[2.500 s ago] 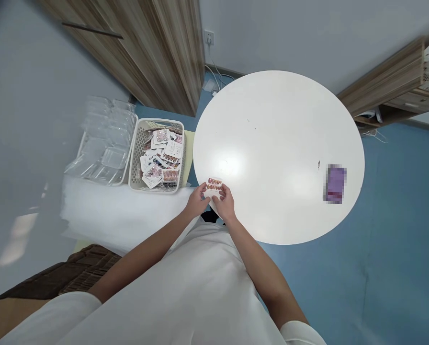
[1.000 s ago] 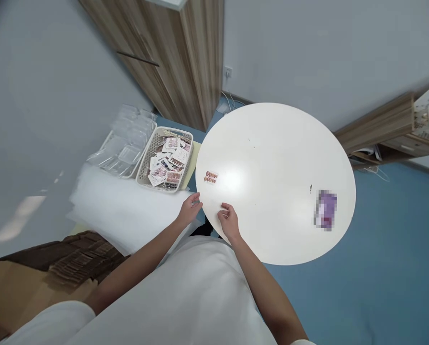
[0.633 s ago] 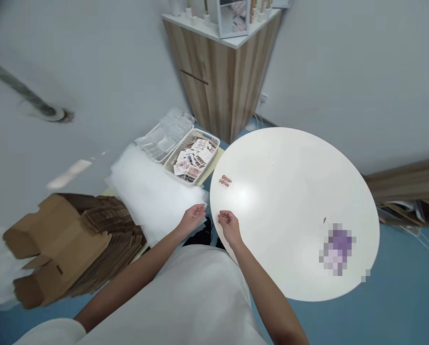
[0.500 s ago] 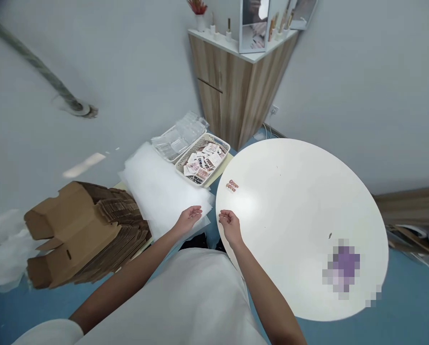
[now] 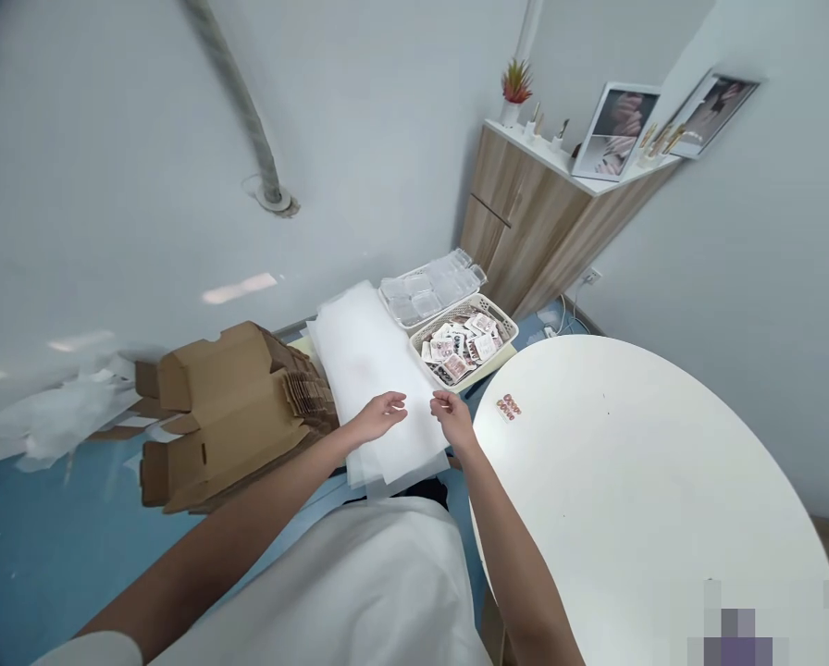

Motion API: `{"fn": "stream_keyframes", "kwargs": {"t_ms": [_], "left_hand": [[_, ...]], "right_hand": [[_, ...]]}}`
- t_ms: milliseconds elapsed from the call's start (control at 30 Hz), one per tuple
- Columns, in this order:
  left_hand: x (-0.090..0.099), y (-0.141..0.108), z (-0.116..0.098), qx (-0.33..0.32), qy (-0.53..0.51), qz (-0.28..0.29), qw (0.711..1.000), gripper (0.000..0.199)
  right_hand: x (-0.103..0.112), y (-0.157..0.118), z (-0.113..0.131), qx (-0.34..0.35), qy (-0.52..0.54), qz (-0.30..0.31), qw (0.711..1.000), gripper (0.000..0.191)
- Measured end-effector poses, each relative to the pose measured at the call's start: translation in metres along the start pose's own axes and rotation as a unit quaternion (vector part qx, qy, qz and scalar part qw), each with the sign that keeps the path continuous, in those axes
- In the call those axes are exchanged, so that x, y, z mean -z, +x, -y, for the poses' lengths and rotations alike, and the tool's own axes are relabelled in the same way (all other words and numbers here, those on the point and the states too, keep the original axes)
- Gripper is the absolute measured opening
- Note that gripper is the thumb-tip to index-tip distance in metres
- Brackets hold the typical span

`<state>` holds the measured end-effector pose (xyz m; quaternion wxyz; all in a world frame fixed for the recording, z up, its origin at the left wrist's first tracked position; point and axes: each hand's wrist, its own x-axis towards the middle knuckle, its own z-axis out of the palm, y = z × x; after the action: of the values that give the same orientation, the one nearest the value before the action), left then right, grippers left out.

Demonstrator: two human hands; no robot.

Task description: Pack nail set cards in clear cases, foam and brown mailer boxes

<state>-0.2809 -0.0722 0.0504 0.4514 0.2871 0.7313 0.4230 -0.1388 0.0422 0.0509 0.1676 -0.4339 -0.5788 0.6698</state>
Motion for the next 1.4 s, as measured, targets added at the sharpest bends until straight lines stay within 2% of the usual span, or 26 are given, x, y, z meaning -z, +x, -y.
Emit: {"fn": "stream_keyframes", "kwargs": {"t_ms": [100,167,367,533,667,767,867,1000,1133,1400], "left_hand": [[0.013,0.012,-0.005,0.034,0.024,0.071,0.997,0.052],[0.019,0.023,-0.011,0.031,0.028,0.083,0.996,0.055],[0.034,0.079,-0.04,0.014,-0.005,0.001,1.0,0.05],[0.041,0.135,-0.062,0.033,-0.052,-0.045,0.997,0.052],[0.042,0.178,-0.068,0.072,-0.137,-0.077,0.985,0.059],[0.043,0.202,-0.065,0.093,-0.181,-0.1,0.974,0.06],[0.044,0.217,-0.061,0.105,-0.197,-0.102,0.969,0.056],[0.047,0.227,-0.059,0.073,-0.207,-0.065,0.973,0.048],[0.05,0.229,-0.061,0.042,-0.192,-0.039,0.98,0.048],[0.057,0.227,-0.069,0.035,-0.189,-0.011,0.981,0.05]], "right_hand": [[-0.005,0.012,0.012,-0.02,-0.001,-0.004,1.0,0.04],[-0.006,0.025,0.019,-0.026,-0.006,-0.005,1.0,0.039],[-0.003,0.095,0.044,0.031,-0.04,0.004,0.999,0.034],[-0.005,0.16,0.053,0.099,-0.18,-0.008,0.979,0.035],[-0.013,0.197,0.053,0.158,-0.251,-0.024,0.955,0.038],[-0.019,0.218,0.052,0.164,-0.278,-0.022,0.946,0.044],[-0.022,0.232,0.049,0.158,-0.298,-0.025,0.941,0.05],[-0.022,0.241,0.045,0.15,-0.31,-0.036,0.938,0.053],[-0.018,0.244,0.041,0.15,-0.34,-0.03,0.928,0.054],[-0.02,0.238,0.048,0.18,-0.419,-0.027,0.89,0.052]]}}
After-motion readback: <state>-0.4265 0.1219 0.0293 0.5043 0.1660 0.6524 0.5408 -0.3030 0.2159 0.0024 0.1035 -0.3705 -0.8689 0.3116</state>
